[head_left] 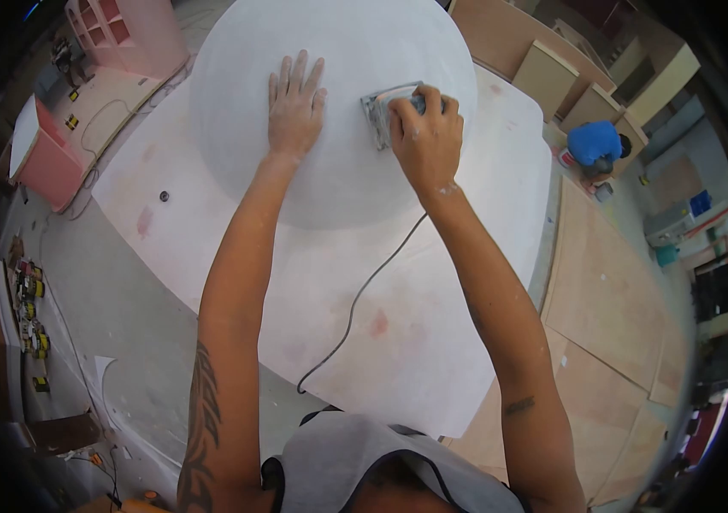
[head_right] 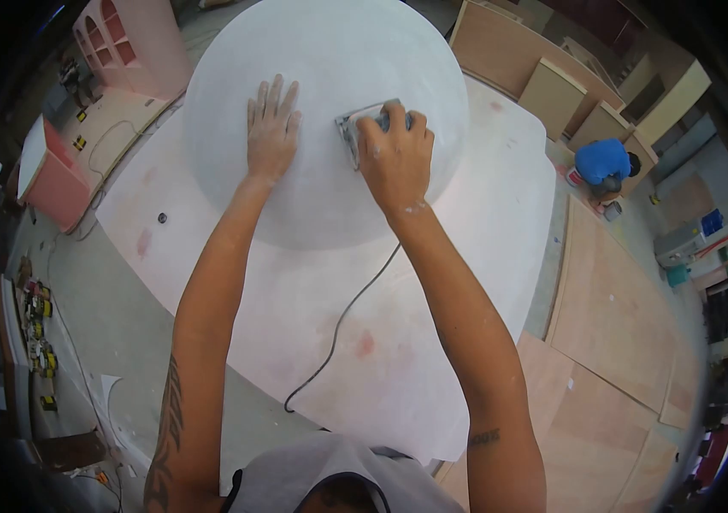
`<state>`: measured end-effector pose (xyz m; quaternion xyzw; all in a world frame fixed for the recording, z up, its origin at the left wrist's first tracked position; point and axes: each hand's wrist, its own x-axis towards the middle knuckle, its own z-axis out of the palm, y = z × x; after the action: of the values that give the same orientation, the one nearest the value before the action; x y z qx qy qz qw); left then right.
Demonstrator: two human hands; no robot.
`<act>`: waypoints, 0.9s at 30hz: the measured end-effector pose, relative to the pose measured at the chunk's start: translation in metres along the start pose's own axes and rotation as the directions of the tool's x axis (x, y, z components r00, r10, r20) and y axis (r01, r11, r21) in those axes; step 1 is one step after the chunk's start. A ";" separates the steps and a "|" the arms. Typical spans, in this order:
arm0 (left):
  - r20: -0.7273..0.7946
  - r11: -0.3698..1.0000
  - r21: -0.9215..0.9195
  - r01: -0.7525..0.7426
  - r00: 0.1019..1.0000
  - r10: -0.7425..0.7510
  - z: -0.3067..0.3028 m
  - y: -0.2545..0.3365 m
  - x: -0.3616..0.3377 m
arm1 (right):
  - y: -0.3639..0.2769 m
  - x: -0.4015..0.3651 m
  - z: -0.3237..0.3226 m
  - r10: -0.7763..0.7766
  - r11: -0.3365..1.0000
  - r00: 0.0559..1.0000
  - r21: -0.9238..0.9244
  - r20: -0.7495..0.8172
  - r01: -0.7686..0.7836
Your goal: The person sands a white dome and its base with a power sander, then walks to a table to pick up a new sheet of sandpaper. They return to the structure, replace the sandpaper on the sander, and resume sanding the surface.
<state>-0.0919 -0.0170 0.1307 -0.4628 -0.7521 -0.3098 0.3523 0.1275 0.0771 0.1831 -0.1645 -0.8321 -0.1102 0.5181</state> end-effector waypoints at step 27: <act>-0.129 0.993 -0.010 -0.122 0.984 0.119 -0.007 -0.019 0.006 | -0.006 0.000 0.007 -0.011 1.000 1.000 -0.005 0.022 0.012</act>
<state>-0.1096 -0.0268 0.1369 -0.4897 -0.6957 -0.3239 0.4139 0.1195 0.0735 0.1803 -0.1623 -0.8384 -0.1135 0.5078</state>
